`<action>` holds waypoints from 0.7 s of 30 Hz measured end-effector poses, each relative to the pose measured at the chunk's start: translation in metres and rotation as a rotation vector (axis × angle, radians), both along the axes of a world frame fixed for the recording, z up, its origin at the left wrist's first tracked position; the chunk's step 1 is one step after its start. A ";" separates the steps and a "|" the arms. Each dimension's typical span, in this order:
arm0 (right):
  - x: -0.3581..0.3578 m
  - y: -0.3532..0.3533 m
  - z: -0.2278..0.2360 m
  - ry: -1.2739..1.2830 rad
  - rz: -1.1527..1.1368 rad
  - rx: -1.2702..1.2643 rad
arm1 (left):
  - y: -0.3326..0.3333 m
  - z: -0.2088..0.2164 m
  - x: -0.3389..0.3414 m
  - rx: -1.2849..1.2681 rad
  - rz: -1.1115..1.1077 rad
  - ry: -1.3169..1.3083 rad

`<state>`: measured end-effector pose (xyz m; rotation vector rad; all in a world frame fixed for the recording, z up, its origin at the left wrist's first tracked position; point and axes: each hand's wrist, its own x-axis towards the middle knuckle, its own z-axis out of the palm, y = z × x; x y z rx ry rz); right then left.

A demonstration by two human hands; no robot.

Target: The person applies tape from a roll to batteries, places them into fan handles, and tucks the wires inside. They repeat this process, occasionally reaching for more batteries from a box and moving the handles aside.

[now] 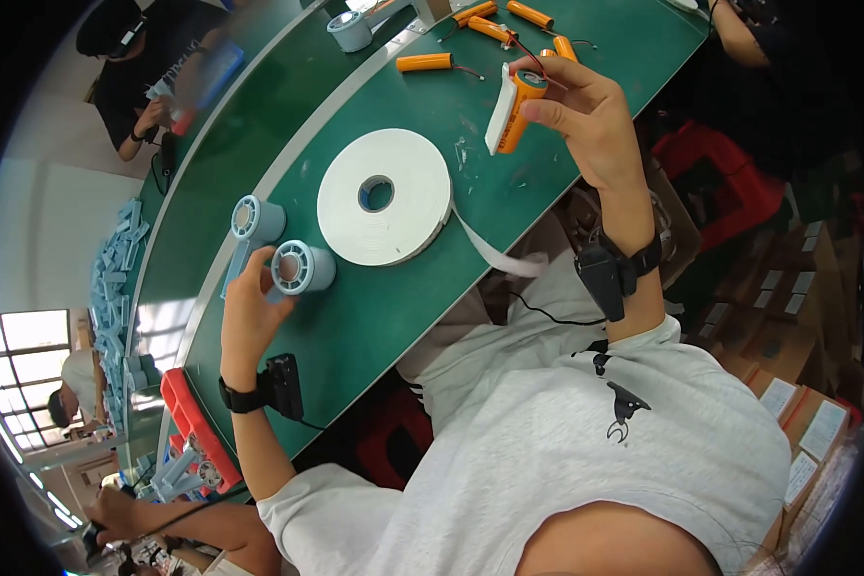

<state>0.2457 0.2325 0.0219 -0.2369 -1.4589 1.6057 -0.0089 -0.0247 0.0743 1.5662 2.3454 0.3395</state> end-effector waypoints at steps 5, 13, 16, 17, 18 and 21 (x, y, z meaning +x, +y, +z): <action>-0.011 -0.024 0.012 0.056 0.045 0.151 | -0.001 0.004 0.027 -0.148 0.555 -0.015; -0.050 -0.083 0.016 -0.016 0.348 0.040 | -0.010 -0.032 -0.011 0.319 -0.207 -0.021; -0.057 -0.099 0.019 -0.132 0.390 0.040 | -0.013 -0.045 -0.016 0.338 -0.261 -0.198; -0.059 -0.103 0.022 -0.191 0.420 0.039 | -0.019 -0.045 -0.016 0.381 -0.306 -0.195; -0.062 -0.107 0.025 -0.250 0.450 0.039 | -0.022 -0.045 -0.017 0.425 -0.350 -0.191; -0.073 -0.118 0.026 -0.320 0.458 0.173 | -0.025 -0.049 -0.015 0.381 -0.398 0.143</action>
